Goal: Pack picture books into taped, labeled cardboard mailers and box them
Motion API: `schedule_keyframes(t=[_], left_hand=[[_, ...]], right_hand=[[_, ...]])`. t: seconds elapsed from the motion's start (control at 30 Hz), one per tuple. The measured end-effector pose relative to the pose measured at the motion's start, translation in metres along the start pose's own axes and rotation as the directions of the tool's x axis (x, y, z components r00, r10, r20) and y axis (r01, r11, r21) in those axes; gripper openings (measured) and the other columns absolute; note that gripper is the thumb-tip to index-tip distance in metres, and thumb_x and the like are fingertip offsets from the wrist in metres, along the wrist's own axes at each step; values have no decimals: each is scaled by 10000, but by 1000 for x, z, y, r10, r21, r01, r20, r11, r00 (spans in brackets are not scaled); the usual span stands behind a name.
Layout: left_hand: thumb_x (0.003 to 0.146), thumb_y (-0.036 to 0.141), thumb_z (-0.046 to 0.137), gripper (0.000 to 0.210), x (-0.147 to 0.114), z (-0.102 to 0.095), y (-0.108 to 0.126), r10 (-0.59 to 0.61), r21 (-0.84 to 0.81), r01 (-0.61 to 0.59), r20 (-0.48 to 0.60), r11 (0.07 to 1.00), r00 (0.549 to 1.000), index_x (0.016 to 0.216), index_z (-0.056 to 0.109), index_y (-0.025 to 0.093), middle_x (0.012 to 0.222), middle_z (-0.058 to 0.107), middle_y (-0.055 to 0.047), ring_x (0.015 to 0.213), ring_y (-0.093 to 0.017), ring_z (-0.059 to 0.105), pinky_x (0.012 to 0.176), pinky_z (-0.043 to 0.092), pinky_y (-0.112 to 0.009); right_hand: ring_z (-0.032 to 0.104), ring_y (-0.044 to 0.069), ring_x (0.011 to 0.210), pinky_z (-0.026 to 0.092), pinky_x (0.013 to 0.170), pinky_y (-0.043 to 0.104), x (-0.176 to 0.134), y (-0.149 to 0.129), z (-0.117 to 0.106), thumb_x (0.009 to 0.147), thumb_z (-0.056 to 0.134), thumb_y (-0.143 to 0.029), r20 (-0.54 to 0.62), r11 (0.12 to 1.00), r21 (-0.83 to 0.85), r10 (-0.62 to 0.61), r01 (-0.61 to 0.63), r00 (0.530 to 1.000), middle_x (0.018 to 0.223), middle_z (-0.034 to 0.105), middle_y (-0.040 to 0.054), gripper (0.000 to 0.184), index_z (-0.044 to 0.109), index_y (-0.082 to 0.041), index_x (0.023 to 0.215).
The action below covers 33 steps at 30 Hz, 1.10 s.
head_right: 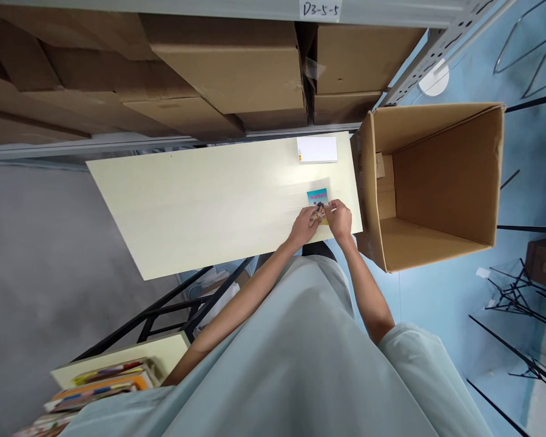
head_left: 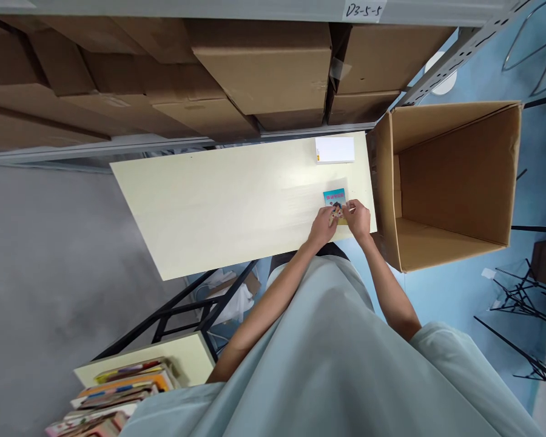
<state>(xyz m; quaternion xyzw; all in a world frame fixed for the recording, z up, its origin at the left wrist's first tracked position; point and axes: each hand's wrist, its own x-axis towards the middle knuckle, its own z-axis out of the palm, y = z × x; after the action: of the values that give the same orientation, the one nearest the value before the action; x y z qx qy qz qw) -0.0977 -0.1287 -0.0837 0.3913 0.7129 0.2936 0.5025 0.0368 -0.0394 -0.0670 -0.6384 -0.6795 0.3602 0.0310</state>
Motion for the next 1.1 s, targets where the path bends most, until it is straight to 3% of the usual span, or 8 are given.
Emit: schedule_keyframes(t=[0.13,0.23,0.3,0.4,0.57,0.77,0.87,1.1], left_hand=[[1123,283,481,263,-2,-6,12,-78,-198,80,15,977,997,1292,669,211,1374,729,-128,1219,-225,730,1044,586,-346],[1159,467,433,307,-8,-17,17,-128,-345,128,21,930,992,1118,632,237,1141,787,-68,1061,-195,755,963,592,-323],[1123,509,517,287,-10,-24,16,-169,-416,155,3,896,986,1069,597,240,1101,787,-55,1022,-185,756,927,592,-307],[1057,450,624,223,-12,-34,7,-234,-411,186,-70,893,970,1028,587,232,1026,784,-43,927,-179,744,858,582,-293],[1044,405,566,223,-16,-51,-18,-290,-279,234,-179,931,940,981,677,222,872,746,-23,839,-188,702,816,562,-285],[1042,400,510,346,-15,-63,-42,-325,-188,288,-211,939,922,882,755,217,813,734,-29,846,-206,688,818,554,-288],[1035,360,526,339,-10,-63,-48,-375,-116,357,-267,927,888,892,793,209,850,778,-40,886,-226,715,832,549,-305],[1018,318,633,234,-1,-57,-47,-498,-147,481,-389,864,775,1137,798,202,1051,843,-92,1019,-255,777,934,551,-333]], right_hand=[[740,225,798,552,773,347,-13,-16,2,1029,622,-380,47,998,20,-68,67,997,1072,811,76,160,676,-240,1083],[740,208,780,573,777,355,-24,-27,8,1060,598,-380,65,990,29,-137,136,988,1144,785,88,185,681,-230,1130],[745,194,781,586,770,349,-31,-34,13,1065,585,-342,91,984,47,-177,174,980,1178,757,81,165,688,-234,1134],[768,187,836,621,775,342,-41,-40,24,1023,617,-271,149,971,109,-228,214,962,1231,722,69,193,705,-250,1193],[800,208,971,677,820,352,-46,-38,44,977,711,-294,258,932,283,-300,225,918,1324,700,88,304,718,-258,1278],[786,263,1027,642,940,431,-18,-19,55,1013,682,-339,171,989,115,-112,93,979,1282,743,136,250,692,-217,1232],[770,255,966,613,978,439,-2,-15,63,998,683,-339,177,998,57,-31,21,984,1218,758,134,214,689,-212,1169],[722,234,949,596,906,381,12,-18,78,905,735,-351,162,967,206,120,-152,979,1069,763,79,182,621,-245,999]])
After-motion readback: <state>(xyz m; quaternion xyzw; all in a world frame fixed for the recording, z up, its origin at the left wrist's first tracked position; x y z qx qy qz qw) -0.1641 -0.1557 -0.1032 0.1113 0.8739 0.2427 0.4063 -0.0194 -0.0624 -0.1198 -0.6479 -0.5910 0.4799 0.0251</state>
